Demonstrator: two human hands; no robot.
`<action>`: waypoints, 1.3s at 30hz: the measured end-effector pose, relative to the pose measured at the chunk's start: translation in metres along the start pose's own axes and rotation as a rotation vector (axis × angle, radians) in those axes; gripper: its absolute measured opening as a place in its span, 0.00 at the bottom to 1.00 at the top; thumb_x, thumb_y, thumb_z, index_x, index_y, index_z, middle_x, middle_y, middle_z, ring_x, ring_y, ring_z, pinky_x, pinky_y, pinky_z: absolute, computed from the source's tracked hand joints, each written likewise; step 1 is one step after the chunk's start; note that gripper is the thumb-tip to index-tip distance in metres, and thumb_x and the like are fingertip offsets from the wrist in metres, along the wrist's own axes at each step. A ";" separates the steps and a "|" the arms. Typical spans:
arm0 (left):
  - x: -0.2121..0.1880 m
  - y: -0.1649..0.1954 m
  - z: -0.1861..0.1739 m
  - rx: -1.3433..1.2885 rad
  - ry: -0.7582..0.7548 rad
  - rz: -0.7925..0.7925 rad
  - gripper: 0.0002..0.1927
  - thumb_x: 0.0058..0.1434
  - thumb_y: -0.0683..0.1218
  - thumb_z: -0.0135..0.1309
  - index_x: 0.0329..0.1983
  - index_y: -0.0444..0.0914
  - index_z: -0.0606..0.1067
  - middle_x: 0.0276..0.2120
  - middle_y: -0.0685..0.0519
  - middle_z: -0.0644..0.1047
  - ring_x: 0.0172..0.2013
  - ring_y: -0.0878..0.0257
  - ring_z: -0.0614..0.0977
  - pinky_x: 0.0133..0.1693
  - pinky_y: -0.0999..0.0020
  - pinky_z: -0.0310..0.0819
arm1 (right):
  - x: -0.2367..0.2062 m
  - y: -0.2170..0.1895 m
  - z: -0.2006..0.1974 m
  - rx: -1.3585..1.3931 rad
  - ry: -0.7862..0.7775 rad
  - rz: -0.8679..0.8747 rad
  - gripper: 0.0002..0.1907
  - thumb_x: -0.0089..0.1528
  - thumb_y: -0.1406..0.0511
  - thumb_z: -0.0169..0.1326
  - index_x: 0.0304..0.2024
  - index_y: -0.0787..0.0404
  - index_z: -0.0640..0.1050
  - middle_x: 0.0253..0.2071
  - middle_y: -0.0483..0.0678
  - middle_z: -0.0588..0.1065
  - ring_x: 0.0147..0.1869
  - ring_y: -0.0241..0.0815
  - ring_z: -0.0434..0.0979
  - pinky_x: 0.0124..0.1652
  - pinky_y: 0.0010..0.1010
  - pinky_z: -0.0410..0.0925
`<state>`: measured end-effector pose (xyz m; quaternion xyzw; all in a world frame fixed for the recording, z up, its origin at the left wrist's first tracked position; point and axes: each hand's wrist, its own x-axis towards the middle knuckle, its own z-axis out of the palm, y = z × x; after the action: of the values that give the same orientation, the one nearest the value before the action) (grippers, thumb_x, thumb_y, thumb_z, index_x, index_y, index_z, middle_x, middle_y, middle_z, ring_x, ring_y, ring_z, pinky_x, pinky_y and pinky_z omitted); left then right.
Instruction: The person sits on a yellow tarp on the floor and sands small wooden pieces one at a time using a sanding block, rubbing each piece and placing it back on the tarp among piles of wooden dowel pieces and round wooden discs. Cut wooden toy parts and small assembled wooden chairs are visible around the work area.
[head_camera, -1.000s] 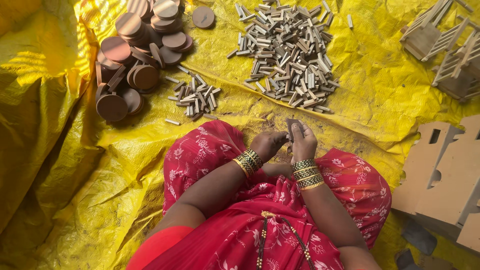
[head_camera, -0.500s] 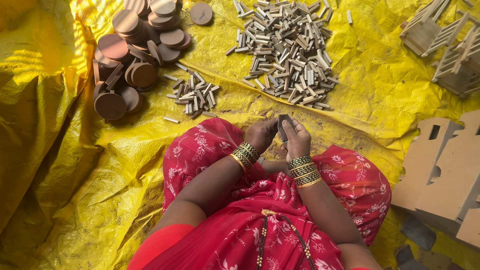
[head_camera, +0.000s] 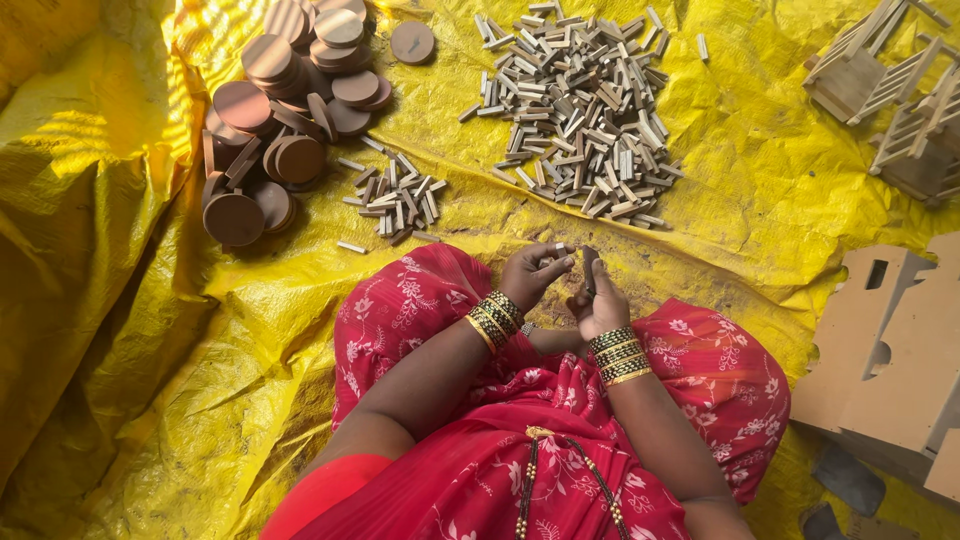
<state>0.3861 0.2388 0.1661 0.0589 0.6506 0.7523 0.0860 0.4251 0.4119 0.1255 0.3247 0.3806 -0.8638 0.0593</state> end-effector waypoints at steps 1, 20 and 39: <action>0.001 -0.004 0.000 -0.103 -0.018 -0.022 0.07 0.64 0.44 0.62 0.42 0.36 0.81 0.43 0.53 0.83 0.39 0.69 0.82 0.42 0.72 0.78 | -0.005 -0.001 0.005 0.023 -0.033 0.016 0.19 0.63 0.52 0.64 0.47 0.55 0.76 0.26 0.41 0.70 0.26 0.38 0.71 0.28 0.36 0.69; 0.012 -0.028 0.002 0.119 -0.129 -0.227 0.17 0.68 0.45 0.56 0.59 0.35 0.75 0.42 0.51 0.82 0.35 0.66 0.80 0.36 0.69 0.77 | -0.043 -0.041 0.056 -0.300 -0.153 -0.402 0.18 0.67 0.60 0.57 0.51 0.67 0.74 0.35 0.50 0.78 0.30 0.36 0.80 0.27 0.28 0.75; -0.001 -0.053 0.005 0.259 -0.215 -0.062 0.15 0.68 0.46 0.57 0.55 0.35 0.78 0.43 0.49 0.85 0.40 0.66 0.86 0.42 0.71 0.80 | -0.029 -0.016 0.048 -0.397 0.070 -0.443 0.26 0.64 0.62 0.57 0.64 0.61 0.73 0.32 0.45 0.78 0.22 0.27 0.69 0.15 0.21 0.59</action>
<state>0.3907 0.2511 0.1147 0.1294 0.7305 0.6486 0.1699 0.4169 0.3853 0.1768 0.2456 0.6055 -0.7526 -0.0816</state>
